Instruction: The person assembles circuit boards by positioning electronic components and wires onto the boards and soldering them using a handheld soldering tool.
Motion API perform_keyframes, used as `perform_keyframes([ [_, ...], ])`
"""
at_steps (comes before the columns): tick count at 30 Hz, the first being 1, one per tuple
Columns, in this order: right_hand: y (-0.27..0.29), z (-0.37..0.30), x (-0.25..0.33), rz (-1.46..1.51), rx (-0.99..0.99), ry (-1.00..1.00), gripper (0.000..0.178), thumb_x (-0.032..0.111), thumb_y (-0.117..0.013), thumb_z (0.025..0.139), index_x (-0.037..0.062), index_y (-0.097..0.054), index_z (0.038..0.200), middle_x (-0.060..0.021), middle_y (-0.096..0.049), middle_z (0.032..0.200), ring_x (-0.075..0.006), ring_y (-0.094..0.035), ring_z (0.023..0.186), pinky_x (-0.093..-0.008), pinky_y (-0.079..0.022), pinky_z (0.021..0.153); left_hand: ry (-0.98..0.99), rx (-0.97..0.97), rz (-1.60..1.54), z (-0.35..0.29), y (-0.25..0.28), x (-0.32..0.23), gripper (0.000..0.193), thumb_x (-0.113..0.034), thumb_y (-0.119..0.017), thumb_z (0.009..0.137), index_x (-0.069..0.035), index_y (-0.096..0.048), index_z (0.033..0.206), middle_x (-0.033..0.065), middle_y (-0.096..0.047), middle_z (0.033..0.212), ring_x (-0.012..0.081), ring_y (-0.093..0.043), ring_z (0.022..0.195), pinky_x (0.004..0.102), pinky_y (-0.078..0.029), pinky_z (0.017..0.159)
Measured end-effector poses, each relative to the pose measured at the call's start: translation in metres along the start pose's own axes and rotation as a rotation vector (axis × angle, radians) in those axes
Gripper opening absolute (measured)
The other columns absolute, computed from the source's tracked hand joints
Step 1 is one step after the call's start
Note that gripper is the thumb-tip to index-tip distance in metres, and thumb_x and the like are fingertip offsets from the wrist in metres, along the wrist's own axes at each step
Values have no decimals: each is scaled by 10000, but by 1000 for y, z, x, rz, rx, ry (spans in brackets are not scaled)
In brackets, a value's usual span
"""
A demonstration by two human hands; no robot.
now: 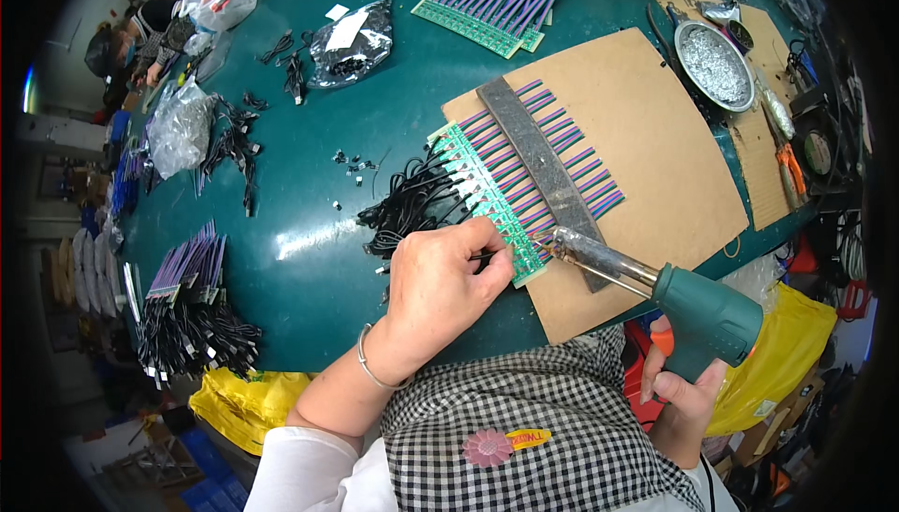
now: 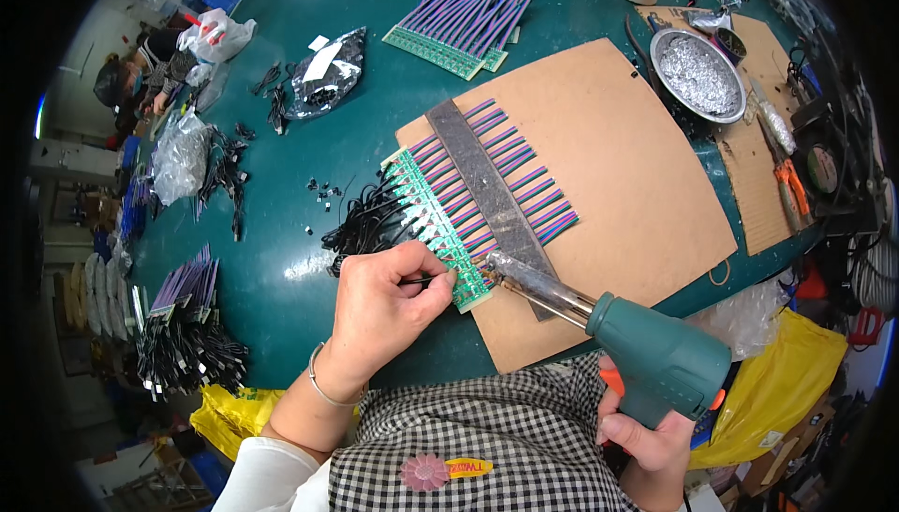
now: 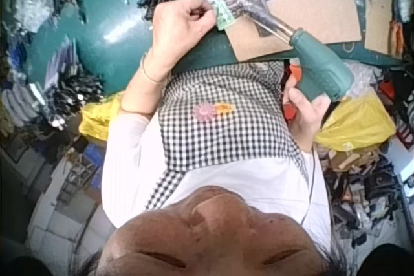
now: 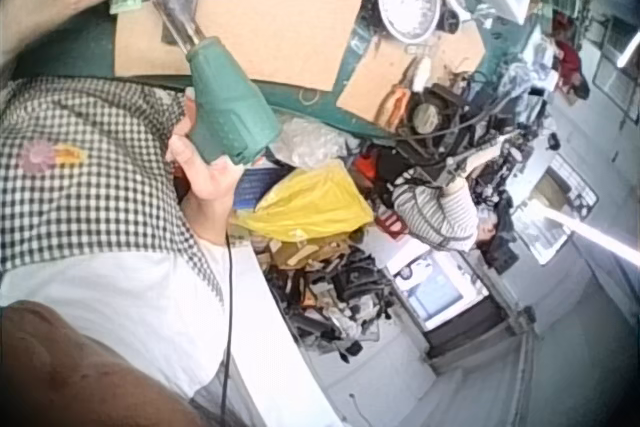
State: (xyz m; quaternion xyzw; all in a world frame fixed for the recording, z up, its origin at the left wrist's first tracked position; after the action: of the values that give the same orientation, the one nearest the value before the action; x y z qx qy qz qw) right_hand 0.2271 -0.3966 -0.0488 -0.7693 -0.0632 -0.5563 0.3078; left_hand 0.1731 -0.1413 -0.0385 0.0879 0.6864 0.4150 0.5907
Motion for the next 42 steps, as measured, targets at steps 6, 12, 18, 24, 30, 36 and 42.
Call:
perform_keyframes([
  [6, 8, -5, -14, -116, 195, -31, 603, -6, -682, 700, -113, -344, 1188, -235, -522, 1053, -163, -555, 554, -243, -494, 451, 13, 4, 32, 0, 1, 0, 79, -79, -658, 689, -29, -602, 664, 63, -535, 513, 114, -483, 436, 255, -386, 421],
  [12, 4, 14, 8, 90, -3, 144, 612, 56, -691, 702, -144, -340, 1162, -242, -517, 1033, -176, -535, 461, -234, -457, 383, 53, 19, 66, 2, -1, 1, 82, -118, -649, 683, -55, -600, 662, 107, -584, 559, 207, -581, 464, 306, -443, 444],
  [18, 35, 43, 47, 122, -54, 375, 606, 155, -620, 789, -120, -296, 1221, -71, -470, 553, -131, -466, 394, -214, -379, 317, -48, -34, 22, 3, -1, -8, 86, -40, -663, 705, -4, -595, 666, 9, -474, 463, 21, -399, 418, 194, -330, 402],
  [24, 72, 80, 86, 286, -183, 530, 465, 106, -528, 833, -44, -354, 1236, -37, -430, 611, -101, -436, 459, -215, -381, 374, -11, -50, 26, -4, 1, -6, 96, -23, -664, 695, 11, -582, 658, 10, -465, 463, 21, -385, 423, 191, -309, 402],
  [30, 95, 113, 86, -113, -500, 440, 357, 74, -558, 807, -2, -462, 1143, -34, -466, 623, -120, -459, 457, -248, -401, 422, -2, -48, 86, -5, 2, -9, 82, -34, -664, 697, 3, -595, 673, 22, -463, 466, 39, -400, 422, 207, -327, 406],
  [36, 78, 86, 80, -179, -391, 416, 446, 87, -555, 802, -34, -415, 1207, -34, -449, 601, -102, -452, 447, -216, -387, 412, -79, 5, 144, -7, 10, -17, 134, -57, -692, 666, -17, -626, 775, 49, -523, 562, 107, -478, 463, 239, -383, 438],
  [42, 61, 52, 81, -342, -280, 443, 504, 72, -552, 777, -117, -356, 1202, -59, -452, 588, -93, -423, 420, -197, -364, 382, -95, 63, 135, -28, 34, -24, 380, 22, -676, 652, -13, -559, 1011, 87, -568, 800, 198, -559, 621, 276, -457, 543],
])
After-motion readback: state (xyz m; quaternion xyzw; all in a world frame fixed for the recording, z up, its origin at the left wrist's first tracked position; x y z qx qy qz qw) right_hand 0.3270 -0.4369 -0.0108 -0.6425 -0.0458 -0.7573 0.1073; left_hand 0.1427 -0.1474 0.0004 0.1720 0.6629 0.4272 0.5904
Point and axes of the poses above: each hand's wrist, its own z-axis towards the middle knuckle, its own y-axis out of the back of the hand, x = y × z, the point moved 7 cm from there along z, towards the middle knuckle
